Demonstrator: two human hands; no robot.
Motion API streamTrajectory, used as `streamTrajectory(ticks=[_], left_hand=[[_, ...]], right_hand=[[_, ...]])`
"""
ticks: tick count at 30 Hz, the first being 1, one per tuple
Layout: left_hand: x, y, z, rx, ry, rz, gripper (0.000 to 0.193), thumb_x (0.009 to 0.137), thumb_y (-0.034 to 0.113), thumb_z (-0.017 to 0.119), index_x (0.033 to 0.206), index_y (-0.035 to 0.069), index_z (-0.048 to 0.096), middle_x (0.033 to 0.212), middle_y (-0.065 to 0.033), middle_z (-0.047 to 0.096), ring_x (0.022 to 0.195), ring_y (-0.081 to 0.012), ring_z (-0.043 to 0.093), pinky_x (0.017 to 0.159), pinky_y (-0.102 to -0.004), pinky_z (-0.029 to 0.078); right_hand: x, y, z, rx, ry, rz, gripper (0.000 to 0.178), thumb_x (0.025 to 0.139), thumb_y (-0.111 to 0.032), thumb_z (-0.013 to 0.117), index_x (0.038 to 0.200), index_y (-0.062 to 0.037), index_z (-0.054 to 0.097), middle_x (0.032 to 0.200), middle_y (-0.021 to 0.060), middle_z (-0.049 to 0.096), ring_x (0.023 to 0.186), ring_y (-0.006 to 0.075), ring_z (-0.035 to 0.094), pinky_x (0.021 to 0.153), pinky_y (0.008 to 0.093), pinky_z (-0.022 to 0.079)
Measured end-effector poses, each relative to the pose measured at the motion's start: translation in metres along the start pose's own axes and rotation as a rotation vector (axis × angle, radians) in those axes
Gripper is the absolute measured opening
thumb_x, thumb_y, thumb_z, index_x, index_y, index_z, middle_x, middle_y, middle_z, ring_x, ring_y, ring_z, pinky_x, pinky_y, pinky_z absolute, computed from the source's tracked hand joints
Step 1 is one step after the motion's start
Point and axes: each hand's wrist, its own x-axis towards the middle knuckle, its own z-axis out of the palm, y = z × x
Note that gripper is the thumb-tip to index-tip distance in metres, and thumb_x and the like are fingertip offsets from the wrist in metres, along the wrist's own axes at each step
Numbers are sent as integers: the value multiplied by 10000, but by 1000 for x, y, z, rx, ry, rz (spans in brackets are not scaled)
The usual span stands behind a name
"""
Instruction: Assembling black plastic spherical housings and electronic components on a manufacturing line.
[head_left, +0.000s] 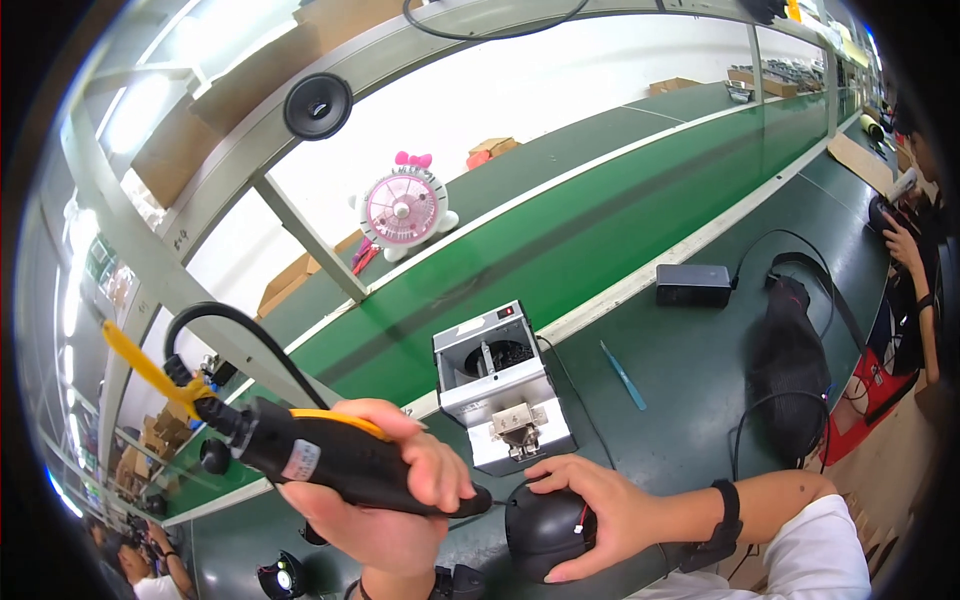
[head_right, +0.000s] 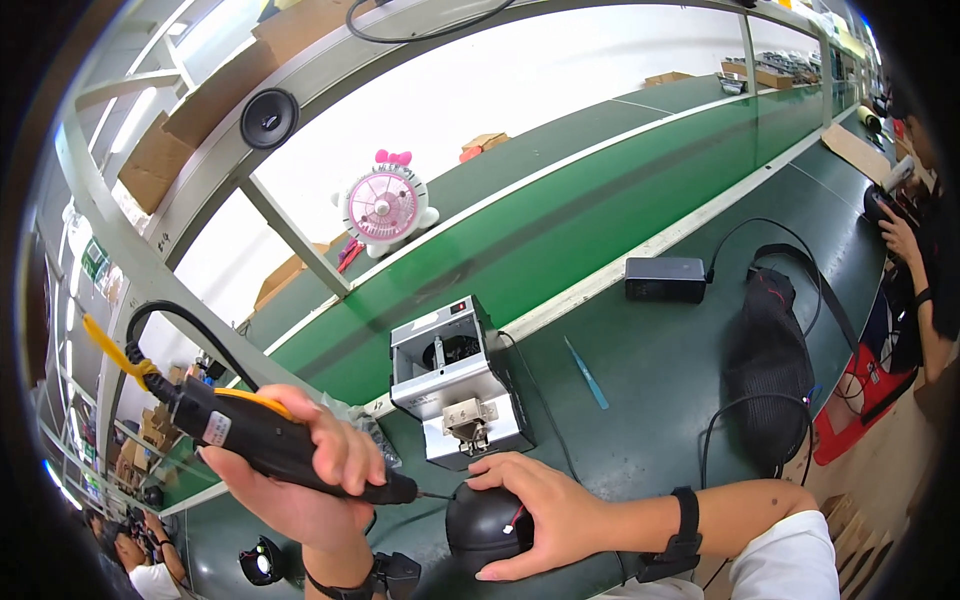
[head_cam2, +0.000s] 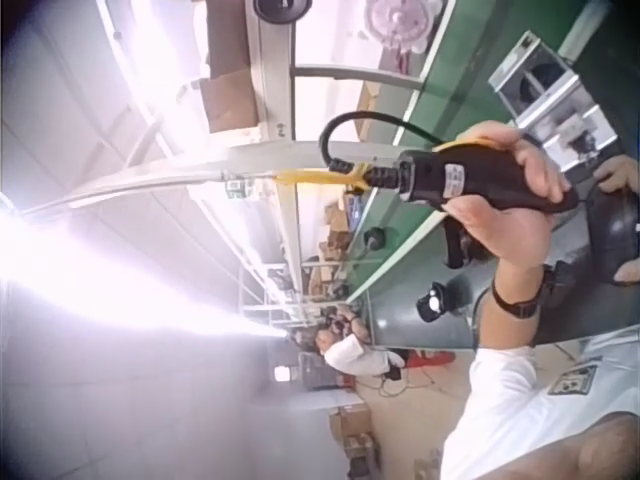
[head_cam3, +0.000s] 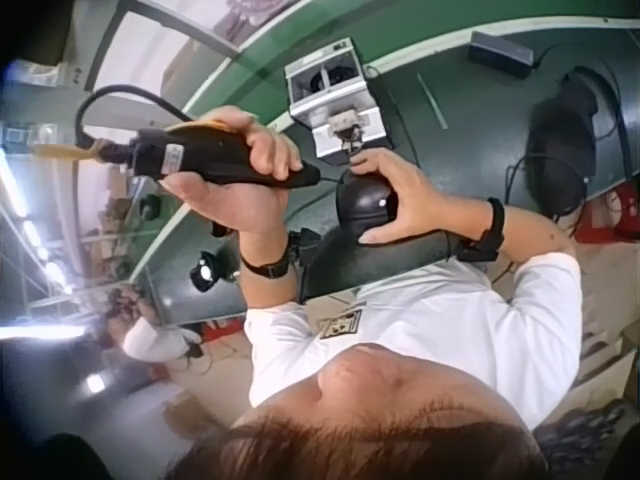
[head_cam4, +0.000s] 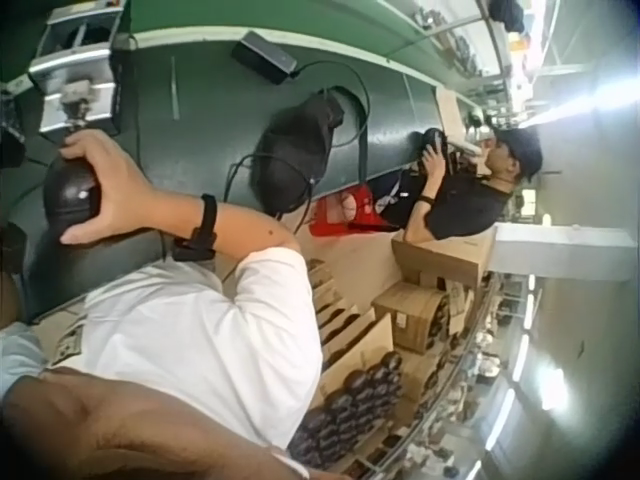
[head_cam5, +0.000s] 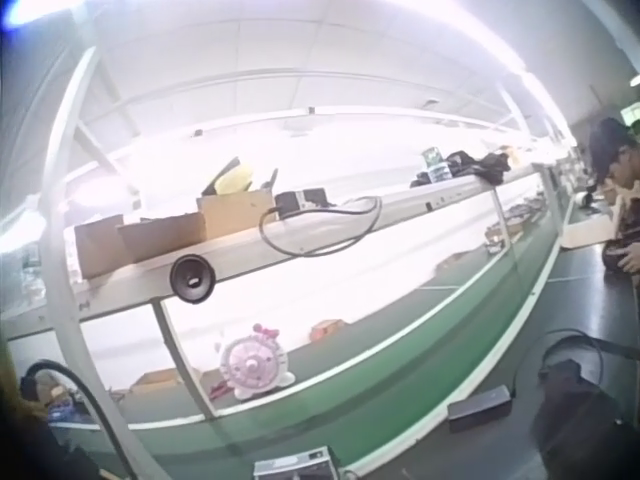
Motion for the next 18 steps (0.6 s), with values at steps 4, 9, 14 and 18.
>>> streamTrajectory(ticks=[4, 9, 14, 18], left_hand=[[-6, -6, -3, 60, -37, -43, 816, 877, 841, 388, 983, 38, 491, 540, -5, 470, 388, -134, 460, 382, -305, 436], [-28, -36, -1, 246, -15, -25, 896, 780, 891, 487, 1004, 24, 489, 575, -22, 502, 447, -138, 507, 443, -300, 471], [-34, -49, 1, 242, 80, 22, 858, 766, 824, 609, 1030, 19, 475, 626, -27, 510, 501, -136, 528, 491, -283, 486], [-29, -54, 0, 273, 94, 71, 825, 799, 816, 579, 1018, 30, 455, 623, -28, 489, 491, -136, 518, 491, -286, 478]], right_hand=[[2, -1, 1, -31, -15, -3, 905, 599, -425, 947, 1263, -1, 502, 1340, 223, 528, 1200, 360, 580, 982, 418, 496], [2, 2, 4, 2, 33, 40, 860, 674, -437, 905, 1266, 33, 495, 1299, 230, 520, 1222, 360, 545, 1006, 417, 470], [4, -3, 6, 37, 52, 168, 869, 692, -442, 894, 1290, 40, 488, 1280, 214, 515, 1215, 346, 537, 1010, 410, 470], [6, -3, 7, 33, 39, 201, 862, 717, -458, 872, 1314, 27, 483, 1286, 211, 510, 1212, 358, 533, 1020, 414, 461]])
